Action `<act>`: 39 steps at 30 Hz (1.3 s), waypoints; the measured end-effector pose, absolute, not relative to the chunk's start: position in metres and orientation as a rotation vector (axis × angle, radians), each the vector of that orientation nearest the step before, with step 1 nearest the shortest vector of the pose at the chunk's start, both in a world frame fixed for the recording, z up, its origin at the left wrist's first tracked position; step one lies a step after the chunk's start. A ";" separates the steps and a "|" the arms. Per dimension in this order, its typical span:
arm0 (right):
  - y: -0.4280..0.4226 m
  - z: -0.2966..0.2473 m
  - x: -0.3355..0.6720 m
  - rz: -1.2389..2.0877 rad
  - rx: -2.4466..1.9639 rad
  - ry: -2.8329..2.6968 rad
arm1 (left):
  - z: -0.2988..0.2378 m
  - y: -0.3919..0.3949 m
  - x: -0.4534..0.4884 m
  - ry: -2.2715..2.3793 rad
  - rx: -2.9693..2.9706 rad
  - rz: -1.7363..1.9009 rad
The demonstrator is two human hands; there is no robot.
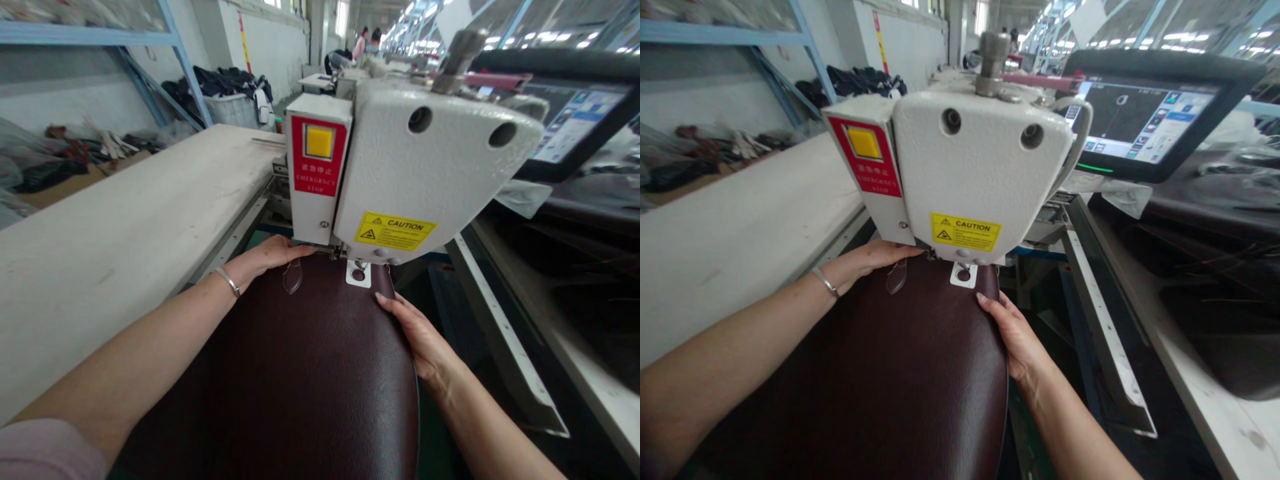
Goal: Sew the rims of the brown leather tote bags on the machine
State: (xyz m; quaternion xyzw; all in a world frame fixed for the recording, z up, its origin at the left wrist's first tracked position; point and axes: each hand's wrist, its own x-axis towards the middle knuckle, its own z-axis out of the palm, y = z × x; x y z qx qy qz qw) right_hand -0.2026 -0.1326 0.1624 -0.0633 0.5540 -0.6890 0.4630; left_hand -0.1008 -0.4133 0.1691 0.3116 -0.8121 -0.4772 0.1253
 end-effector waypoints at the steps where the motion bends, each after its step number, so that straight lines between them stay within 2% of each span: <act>1: -0.133 0.162 -0.203 -1.692 -0.152 1.367 | 0.169 -0.413 -0.101 -2.370 0.902 -1.382; 39: -0.145 0.162 -0.207 -1.710 -0.145 1.461 | 0.160 -0.422 -0.108 -2.469 0.873 -1.359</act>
